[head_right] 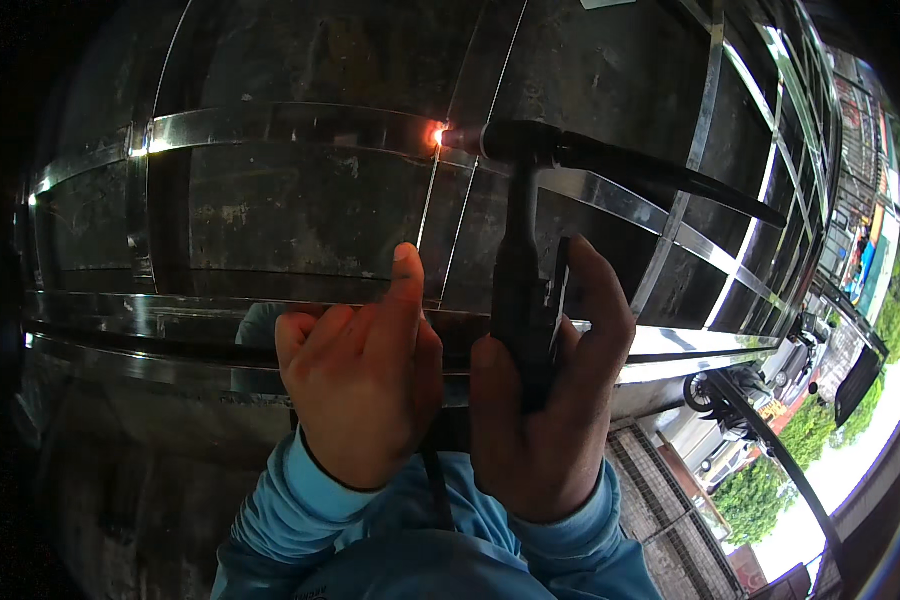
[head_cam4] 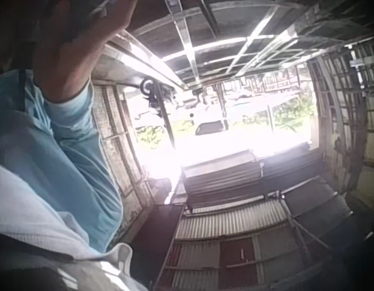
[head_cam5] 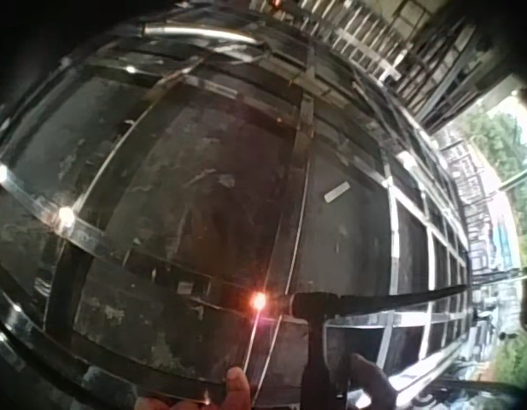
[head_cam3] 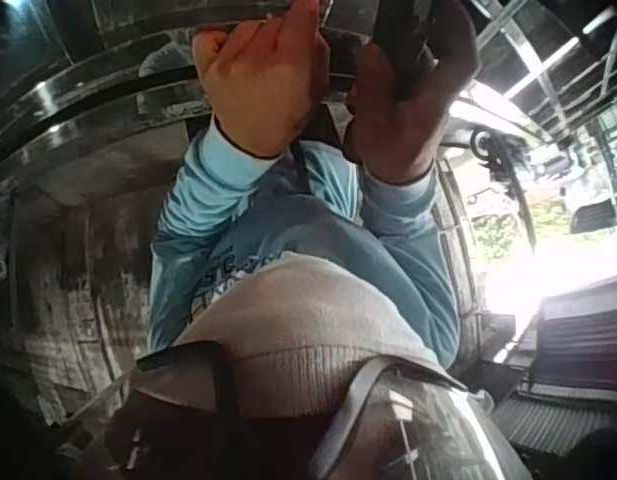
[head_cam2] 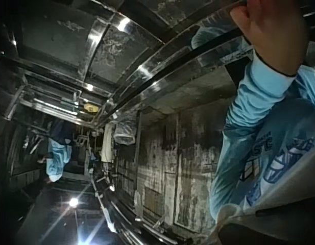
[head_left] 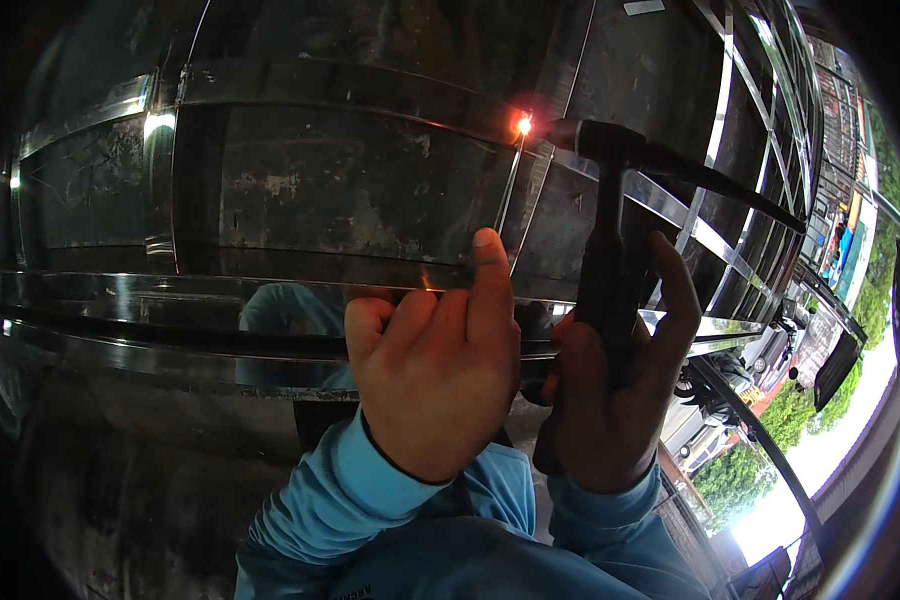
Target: The person aligns a metal frame by tapping it with a hammer, welds the joints using a welding torch and filler rod, and then handles the welding torch.
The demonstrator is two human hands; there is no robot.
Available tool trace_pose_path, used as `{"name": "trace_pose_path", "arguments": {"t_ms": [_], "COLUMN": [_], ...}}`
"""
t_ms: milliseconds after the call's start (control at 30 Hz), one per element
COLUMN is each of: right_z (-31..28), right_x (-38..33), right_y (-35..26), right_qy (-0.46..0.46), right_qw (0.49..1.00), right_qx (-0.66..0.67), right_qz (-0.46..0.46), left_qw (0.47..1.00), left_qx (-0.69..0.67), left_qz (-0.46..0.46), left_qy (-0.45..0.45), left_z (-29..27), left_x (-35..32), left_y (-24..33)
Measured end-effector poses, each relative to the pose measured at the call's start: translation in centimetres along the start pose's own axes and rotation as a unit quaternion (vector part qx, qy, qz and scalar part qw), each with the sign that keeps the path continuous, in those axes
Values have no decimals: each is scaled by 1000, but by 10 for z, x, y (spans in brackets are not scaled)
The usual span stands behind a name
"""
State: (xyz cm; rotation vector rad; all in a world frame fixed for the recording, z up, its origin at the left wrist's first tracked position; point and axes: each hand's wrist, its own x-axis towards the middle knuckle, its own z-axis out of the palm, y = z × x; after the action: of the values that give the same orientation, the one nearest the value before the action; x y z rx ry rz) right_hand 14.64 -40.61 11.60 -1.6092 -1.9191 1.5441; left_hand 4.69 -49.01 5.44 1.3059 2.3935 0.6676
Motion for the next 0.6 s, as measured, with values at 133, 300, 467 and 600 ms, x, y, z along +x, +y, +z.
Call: {"name": "trace_pose_path", "arguments": {"t_ms": [133, 300, 467, 600], "right_z": [1, 4, 6, 7], "right_x": [-1, 3, -1, -2], "right_y": [-2, 4, 4, 3], "right_qy": [1, 8, 4, 8], "right_qw": [1000, 999, 999, 1000], "right_qx": [-12, 7, 12, 28], "right_qz": [10, -51, -29, -12], "left_qw": [1000, 999, 998, 999], "left_qx": [-3, -36, 24, 19], "left_qz": [-3, 34, 22, 12], "left_qy": [12, 23, 52, 36], "left_z": [5, 2, 11, 5], "left_x": [-3, 2, -2, -1], "left_y": [-1, -8, -7, -3]}}
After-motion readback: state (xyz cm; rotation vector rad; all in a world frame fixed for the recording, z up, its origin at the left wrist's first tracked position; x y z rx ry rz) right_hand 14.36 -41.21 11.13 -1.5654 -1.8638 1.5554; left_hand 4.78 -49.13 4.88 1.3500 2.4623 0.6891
